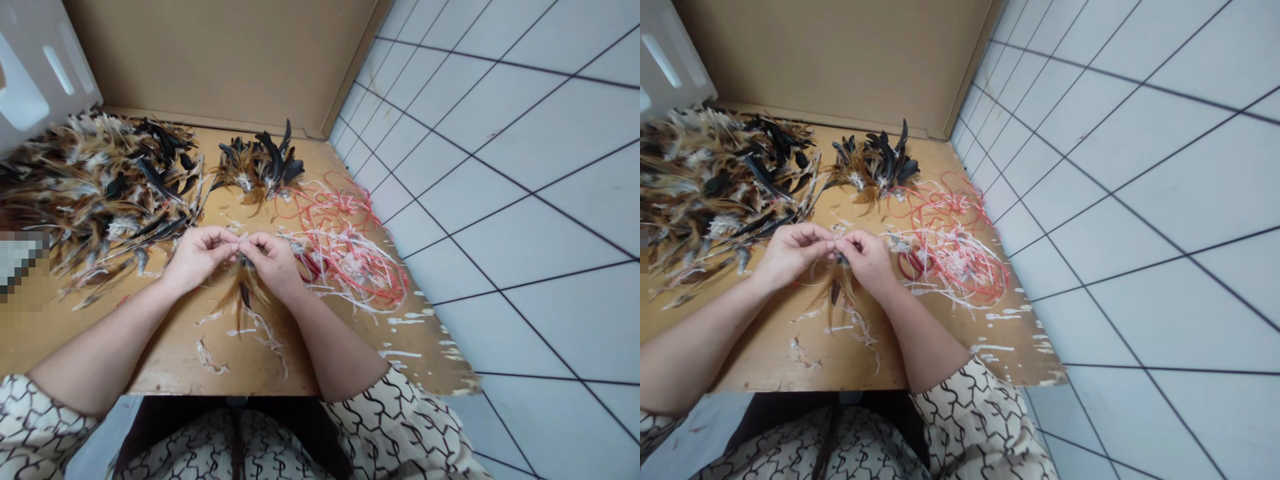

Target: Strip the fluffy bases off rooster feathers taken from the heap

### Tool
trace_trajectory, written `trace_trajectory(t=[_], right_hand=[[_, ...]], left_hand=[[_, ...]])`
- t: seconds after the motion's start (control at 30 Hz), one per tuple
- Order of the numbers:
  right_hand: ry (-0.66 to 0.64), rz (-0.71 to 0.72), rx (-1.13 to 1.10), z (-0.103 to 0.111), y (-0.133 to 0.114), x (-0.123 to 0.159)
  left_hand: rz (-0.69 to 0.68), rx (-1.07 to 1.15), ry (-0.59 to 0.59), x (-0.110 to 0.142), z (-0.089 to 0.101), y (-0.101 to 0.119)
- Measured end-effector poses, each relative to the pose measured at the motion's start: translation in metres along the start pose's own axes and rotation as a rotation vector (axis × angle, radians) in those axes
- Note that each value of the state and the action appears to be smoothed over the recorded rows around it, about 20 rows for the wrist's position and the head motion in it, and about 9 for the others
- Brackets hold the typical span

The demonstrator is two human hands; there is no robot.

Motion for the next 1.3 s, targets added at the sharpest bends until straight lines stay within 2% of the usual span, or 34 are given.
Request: trace_trajectory(t=[0.23,0.47,0.57,0.7,0.83,1.0,1.13,1.3], right_hand=[[-0.003,-0.005,0.035,0.0,0.001,-0.001],[-0.007,0.021,0.123,-0.001,0.002,-0.001],[-0.029,0.052,0.175,-0.003,0.0,-0.001],[-0.063,0.099,0.239,-0.006,-0.004,-0.002],[-0.108,0.152,0.29,-0.009,-0.009,-0.002],[-0.17,0.232,0.44,-0.016,-0.012,-0.001],[-0.221,0.3,0.554,-0.027,-0.011,0.002],[-0.236,0.301,0.642,-0.034,-0.003,0.002]], left_hand=[[-0.092,-0.108,-0.043,0.002,0.001,0.006],[-0.073,-0.255,0.002,0.003,-0.001,0.022],[-0.122,-0.321,-0.041,0.003,-0.003,0.028],[-0.233,-0.407,-0.158,0.004,-0.008,0.034],[-0.252,-0.449,-0.201,0.003,-0.01,0.037],[-0.244,-0.536,-0.262,0.004,-0.013,0.035],[-0.252,-0.656,-0.303,0.003,-0.012,0.024],[-0.214,-0.654,-0.254,-0.001,-0.008,0.01]])
Point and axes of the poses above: each hand's wrist, its own x-axis away from the middle knuckle, its own z-axis out of the back of the hand, y = z × x, the point moved 7 cm from there along -x, towards the middle knuckle, and after that the axes turned 15 degrees about x, right-handed, at the moved point
